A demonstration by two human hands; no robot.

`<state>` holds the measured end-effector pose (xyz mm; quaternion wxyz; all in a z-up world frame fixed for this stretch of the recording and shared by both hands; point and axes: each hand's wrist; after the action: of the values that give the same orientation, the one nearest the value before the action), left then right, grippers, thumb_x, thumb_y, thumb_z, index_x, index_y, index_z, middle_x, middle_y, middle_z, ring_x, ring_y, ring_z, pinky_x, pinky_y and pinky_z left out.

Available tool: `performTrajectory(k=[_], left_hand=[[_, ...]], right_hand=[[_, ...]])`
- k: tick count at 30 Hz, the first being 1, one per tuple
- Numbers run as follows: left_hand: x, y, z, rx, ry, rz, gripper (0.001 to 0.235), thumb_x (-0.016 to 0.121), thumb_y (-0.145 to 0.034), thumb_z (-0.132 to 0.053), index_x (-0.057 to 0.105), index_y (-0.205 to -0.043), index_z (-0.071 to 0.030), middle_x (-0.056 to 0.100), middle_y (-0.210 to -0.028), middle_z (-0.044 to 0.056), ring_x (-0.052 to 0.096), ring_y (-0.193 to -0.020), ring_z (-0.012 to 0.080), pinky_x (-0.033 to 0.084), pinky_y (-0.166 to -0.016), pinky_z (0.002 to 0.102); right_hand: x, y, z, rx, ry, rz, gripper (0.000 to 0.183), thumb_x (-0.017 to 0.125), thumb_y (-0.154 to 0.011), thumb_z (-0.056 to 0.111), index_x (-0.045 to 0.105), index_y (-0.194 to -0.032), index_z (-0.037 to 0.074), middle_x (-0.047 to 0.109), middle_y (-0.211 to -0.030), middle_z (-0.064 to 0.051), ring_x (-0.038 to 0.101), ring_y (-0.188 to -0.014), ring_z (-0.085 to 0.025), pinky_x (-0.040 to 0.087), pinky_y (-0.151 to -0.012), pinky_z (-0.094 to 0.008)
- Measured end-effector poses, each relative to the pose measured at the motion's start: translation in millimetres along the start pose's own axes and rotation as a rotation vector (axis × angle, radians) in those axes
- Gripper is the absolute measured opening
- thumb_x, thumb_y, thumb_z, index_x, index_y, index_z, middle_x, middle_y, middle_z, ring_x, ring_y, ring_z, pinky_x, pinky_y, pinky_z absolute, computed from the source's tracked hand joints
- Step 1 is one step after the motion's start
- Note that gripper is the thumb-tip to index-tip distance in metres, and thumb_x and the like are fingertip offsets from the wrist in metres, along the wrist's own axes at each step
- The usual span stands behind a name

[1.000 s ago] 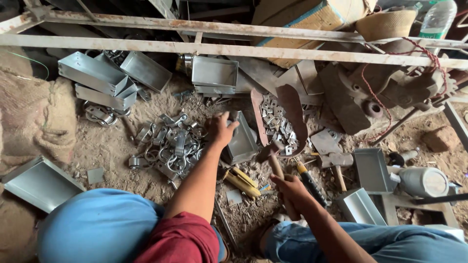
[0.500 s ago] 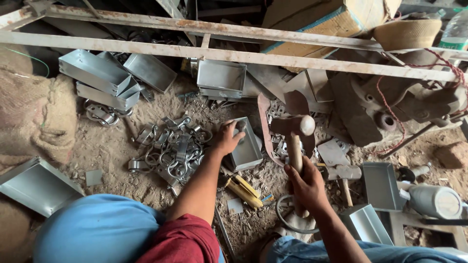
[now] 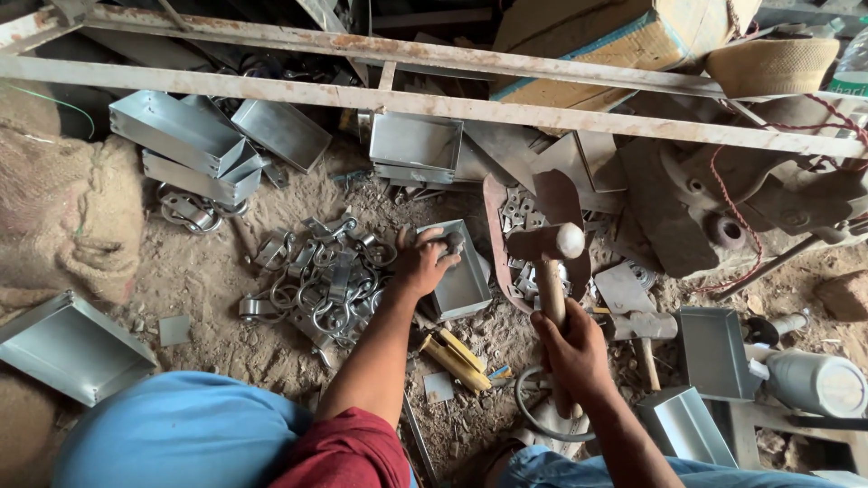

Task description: The person positions metal panels and components on the ground, using a hammer to shape and align them before welding the pieces together with a handheld welding tool.

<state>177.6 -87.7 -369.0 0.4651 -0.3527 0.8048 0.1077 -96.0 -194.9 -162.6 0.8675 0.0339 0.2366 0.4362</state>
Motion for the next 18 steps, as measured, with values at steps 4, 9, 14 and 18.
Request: performTrajectory(k=[4, 9, 14, 18], left_hand=[[0.5, 2.5, -0.6, 0.0, -0.044, -0.026, 0.044, 0.066, -0.093, -0.055, 0.077, -0.112, -0.016, 0.054, -0.145, 0.002, 0.043, -0.14, 0.0174, 0.002, -0.123, 0.059], [3.7, 13.8, -9.6, -0.01, 0.005, -0.136, 0.04, 0.071, -0.088, -0.054, 0.079, -0.105, -0.018, 0.055, -0.139, 0.002, 0.045, -0.136, 0.0169, 0.006, -0.124, 0.058], [4.8, 12.1, -6.2, 0.051, 0.019, -0.174, 0.039, 0.072, -0.088, -0.052, 0.08, -0.103, -0.017, 0.056, -0.137, 0.001, 0.042, -0.139, 0.0174, 0.006, -0.12, 0.062], [0.1, 13.5, -9.6, 0.041, -0.035, -0.16, 0.038, 0.073, -0.087, -0.052, 0.08, -0.1, -0.017, 0.055, -0.138, 0.002, 0.039, -0.141, 0.0187, 0.005, -0.119, 0.063]], right_hand=[[3.6, -1.0, 8.8, 0.011, 0.009, 0.005, 0.03, 0.068, -0.092, 0.029, 0.061, -0.107, 0.004, 0.06, -0.065, -0.005, 0.057, -0.048, -0.013, 0.049, -0.043, -0.031], [-1.8, 1.5, 28.1, -0.093, -0.085, -0.035, 0.028, 0.061, -0.097, 0.029, 0.061, -0.103, 0.002, 0.062, -0.065, -0.005, 0.058, -0.048, -0.013, 0.049, -0.041, -0.03], [-18.2, -11.4, 55.8, -0.852, -0.365, -0.052, 0.026, 0.057, -0.106, 0.029, 0.052, -0.11, 0.003, 0.06, -0.079, -0.003, 0.058, -0.059, -0.012, 0.049, -0.052, -0.026], [7.3, -47.4, 48.5, -1.023, -0.381, -0.021, 0.027, 0.058, -0.114, 0.025, 0.051, -0.099, 0.005, 0.061, -0.091, -0.01, 0.059, -0.067, -0.019, 0.053, -0.061, -0.033]])
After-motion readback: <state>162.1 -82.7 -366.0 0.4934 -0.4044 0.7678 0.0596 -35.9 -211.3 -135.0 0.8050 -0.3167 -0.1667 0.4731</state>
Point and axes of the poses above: each hand's wrist, its own y-axis away from the middle knuckle, its own x-axis out of the palm, z = x × y
